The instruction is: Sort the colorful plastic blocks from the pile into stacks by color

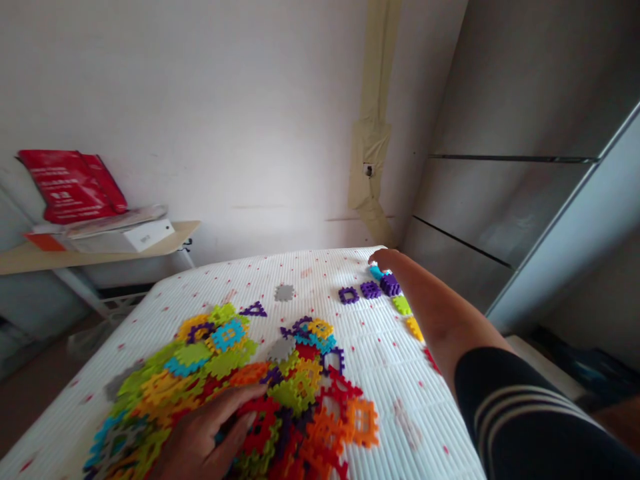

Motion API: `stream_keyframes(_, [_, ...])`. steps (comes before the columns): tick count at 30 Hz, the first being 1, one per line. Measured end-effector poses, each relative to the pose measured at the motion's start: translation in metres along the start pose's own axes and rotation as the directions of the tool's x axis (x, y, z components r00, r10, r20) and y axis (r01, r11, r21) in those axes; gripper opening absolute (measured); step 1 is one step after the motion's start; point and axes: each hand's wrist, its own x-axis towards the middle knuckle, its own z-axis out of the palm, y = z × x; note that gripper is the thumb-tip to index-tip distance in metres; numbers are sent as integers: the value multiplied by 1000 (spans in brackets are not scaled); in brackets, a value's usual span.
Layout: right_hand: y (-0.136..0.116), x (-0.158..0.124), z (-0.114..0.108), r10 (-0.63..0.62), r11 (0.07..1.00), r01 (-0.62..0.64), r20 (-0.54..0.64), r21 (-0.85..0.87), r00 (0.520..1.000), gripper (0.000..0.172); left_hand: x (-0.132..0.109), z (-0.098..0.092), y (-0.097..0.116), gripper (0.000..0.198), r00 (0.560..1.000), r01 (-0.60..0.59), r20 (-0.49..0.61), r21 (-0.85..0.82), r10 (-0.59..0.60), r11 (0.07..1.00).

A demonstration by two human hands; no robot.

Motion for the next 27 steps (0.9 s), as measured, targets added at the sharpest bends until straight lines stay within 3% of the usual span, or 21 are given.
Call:
stream_keyframes(7, [-3, 2, 4, 261, 961, -260, -4, 94, 965, 52, 4, -2, -3, 29, 1000, 21, -18, -64, -22, 998])
stream_keyframes(13, [-9, 11, 20, 426, 887, -426, 41, 177, 904, 77, 4, -3, -3, 29, 999, 50, -1, -115, -50, 992])
stream_keyframes(17, [-9, 18, 30, 471, 851, -475, 77, 222, 879, 84, 3, -4, -6, 30, 998, 62, 8, -112, -62, 992])
stream_keyframes(27, [-7, 22, 34, 483, 844, -486, 73, 226, 872, 78, 3, -2, -10, 30, 997, 77, 14, -118, -76, 990])
